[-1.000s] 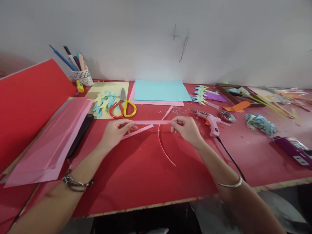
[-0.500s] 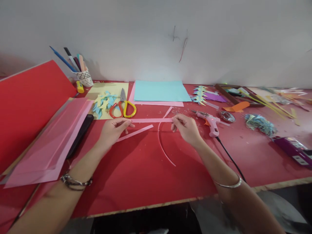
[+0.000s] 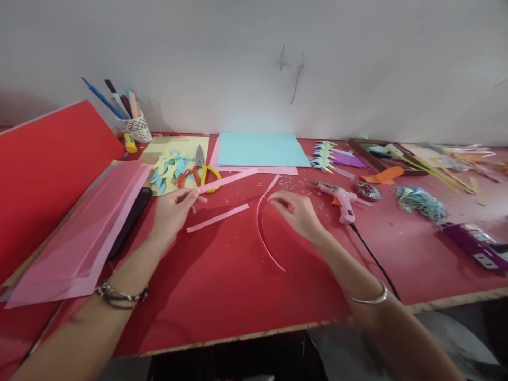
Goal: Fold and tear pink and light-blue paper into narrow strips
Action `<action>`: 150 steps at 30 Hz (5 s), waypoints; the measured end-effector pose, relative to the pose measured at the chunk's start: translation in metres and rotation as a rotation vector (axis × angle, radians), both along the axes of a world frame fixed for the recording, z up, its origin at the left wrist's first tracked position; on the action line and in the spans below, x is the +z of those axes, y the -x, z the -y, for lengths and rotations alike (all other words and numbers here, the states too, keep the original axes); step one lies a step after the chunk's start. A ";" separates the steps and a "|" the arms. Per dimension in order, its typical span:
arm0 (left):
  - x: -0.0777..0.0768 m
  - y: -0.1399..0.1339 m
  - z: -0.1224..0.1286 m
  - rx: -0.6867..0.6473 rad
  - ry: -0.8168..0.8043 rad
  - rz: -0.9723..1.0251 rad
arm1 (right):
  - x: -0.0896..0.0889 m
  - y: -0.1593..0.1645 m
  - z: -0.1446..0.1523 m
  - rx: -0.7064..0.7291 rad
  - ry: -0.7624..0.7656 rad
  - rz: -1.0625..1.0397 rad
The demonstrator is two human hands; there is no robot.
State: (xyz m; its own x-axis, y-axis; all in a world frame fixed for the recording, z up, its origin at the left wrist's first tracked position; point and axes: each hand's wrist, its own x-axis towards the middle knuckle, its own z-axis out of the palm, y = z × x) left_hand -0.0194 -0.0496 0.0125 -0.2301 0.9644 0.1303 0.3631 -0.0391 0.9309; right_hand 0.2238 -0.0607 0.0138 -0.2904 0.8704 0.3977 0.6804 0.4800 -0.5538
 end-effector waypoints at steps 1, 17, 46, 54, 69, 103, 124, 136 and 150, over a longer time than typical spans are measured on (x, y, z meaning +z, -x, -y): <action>-0.001 0.001 -0.001 0.015 0.009 -0.013 | -0.001 0.002 0.001 0.078 0.018 0.097; -0.017 0.003 -0.012 0.163 -0.119 0.004 | 0.000 0.004 0.001 0.116 0.086 -0.005; -0.002 -0.024 0.019 -0.668 0.248 0.045 | 0.003 0.004 0.003 0.177 0.604 -0.796; -0.001 -0.029 0.024 -0.779 0.376 0.166 | 0.001 0.019 0.011 0.133 0.230 -0.440; -0.001 -0.023 0.024 -0.851 0.158 0.018 | 0.000 0.017 0.008 0.106 0.046 -0.173; -0.005 -0.022 0.019 -0.667 0.274 0.069 | 0.000 0.023 0.016 0.353 0.224 0.205; -0.001 -0.027 0.023 -0.746 0.257 -0.028 | -0.001 0.026 0.020 0.271 0.181 0.198; -0.002 -0.027 0.022 -0.729 0.253 0.012 | 0.001 0.026 0.020 0.292 0.195 0.204; -0.003 -0.029 0.024 -0.690 0.215 -0.030 | 0.002 0.028 0.021 0.291 0.228 0.205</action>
State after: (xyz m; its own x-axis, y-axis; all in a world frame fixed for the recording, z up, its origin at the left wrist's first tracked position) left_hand 0.0095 -0.0737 0.0096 0.4413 0.8936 -0.0820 0.3473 -0.0858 0.9338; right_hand 0.1963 -0.0818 0.0159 -0.5903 0.7993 0.1129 0.6417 0.5495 -0.5350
